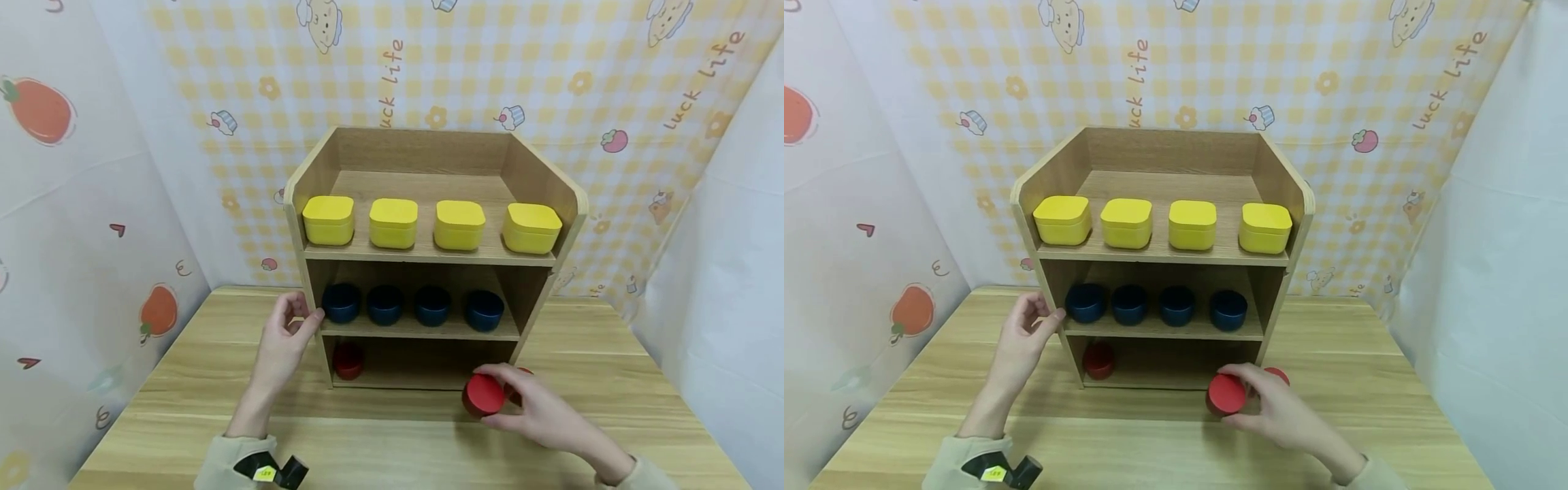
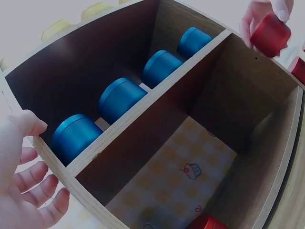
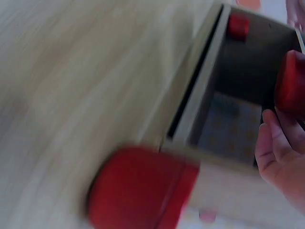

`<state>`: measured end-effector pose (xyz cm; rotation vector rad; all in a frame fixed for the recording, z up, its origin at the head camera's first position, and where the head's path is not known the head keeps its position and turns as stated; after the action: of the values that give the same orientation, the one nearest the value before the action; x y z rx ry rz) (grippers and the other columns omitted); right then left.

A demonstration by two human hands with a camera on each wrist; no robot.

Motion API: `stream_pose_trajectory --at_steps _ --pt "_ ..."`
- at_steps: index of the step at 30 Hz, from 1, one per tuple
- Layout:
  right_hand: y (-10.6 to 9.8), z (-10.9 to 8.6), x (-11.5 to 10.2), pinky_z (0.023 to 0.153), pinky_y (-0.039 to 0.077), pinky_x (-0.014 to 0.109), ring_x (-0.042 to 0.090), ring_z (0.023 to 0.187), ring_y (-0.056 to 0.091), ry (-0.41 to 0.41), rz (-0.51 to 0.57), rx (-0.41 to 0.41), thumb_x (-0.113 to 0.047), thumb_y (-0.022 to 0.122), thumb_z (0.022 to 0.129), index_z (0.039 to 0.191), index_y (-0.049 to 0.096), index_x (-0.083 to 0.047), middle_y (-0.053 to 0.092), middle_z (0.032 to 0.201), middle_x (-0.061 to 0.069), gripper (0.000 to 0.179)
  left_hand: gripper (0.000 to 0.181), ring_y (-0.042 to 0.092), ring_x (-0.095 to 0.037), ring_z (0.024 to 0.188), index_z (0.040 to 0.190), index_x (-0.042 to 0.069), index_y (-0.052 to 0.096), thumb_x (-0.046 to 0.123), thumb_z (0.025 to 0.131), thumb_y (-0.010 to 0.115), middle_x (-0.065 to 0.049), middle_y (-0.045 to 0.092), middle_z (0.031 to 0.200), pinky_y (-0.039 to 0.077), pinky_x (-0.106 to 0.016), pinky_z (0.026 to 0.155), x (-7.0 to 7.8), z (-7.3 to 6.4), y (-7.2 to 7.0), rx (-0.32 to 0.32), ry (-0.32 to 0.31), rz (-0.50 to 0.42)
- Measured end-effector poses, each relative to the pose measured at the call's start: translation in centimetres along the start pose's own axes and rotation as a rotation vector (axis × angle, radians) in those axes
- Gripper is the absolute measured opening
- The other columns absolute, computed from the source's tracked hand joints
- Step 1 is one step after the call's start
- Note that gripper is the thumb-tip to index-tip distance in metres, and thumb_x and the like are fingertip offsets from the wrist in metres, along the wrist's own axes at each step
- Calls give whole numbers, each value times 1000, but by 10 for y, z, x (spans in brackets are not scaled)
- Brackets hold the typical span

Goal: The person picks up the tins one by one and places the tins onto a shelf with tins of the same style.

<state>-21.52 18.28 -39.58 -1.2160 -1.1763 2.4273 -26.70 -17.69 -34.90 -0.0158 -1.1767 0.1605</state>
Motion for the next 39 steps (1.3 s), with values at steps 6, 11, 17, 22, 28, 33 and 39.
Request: stream_pose_trajectory --at_steps 6,11,17,22,28,33,39 --pt "31 20 -3 79 51 27 7 94 55 7 35 -53 -20 85 77 131 54 -20 58 116 -12 61 27 53 -17 90 114 0 45 12 97 63 -8 43 101 46 -20 69 1 0 0 -12 -1 15" --pt "55 37 -2 86 50 28 8 101 56 53 81 -125 -20 85 78 131 54 -23 57 120 -13 62 27 52 -18 92 114 0 45 11 97 63 -7 43 102 46 -20 68 2 0 0 -16 7 10" --pt "78 55 -2 94 47 31 8 110 55 69 52 -170 -24 83 80 133 54 -14 57 125 -11 61 26 50 -19 96 114 0 44 10 97 62 -7 43 103 46 -20 70 1 -1 0 -18 13 4" --pt "88 70 2 95 47 34 10 109 55 109 59 -172 -25 81 81 134 53 -10 57 126 -8 62 25 49 -19 97 113 1 44 11 97 62 -7 43 103 45 -20 69 -1 0 -1 -17 12 3" --pt "92 87 11 91 48 35 12 105 57 203 101 -143 -24 81 81 135 53 -12 60 120 -6 61 26 50 -19 96 114 2 45 12 97 62 -7 43 103 45 -20 70 0 0 -2 -16 7 6" --pt "97 94 22 88 48 37 14 102 57 265 99 -143 -27 80 82 136 52 -13 61 115 -4 63 27 50 -18 95 114 0 44 12 98 61 -7 42 103 45 -20 69 2 0 -1 -20 2 2" --pt "108 102 24 86 48 36 15 100 58 266 42 -149 -24 80 81 137 50 -11 62 113 -1 65 27 49 -18 96 114 0 44 11 97 62 -7 43 103 45 -20 69 2 -1 0 -19 1 2"
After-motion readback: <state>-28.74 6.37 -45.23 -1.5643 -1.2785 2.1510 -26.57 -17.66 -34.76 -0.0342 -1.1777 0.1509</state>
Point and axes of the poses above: each hand's wrist, its own z-axis towards the middle knuckle, its own y-axis out of the palm, x = y × z, the point moved 8 cm from there along z, towards the middle knuckle
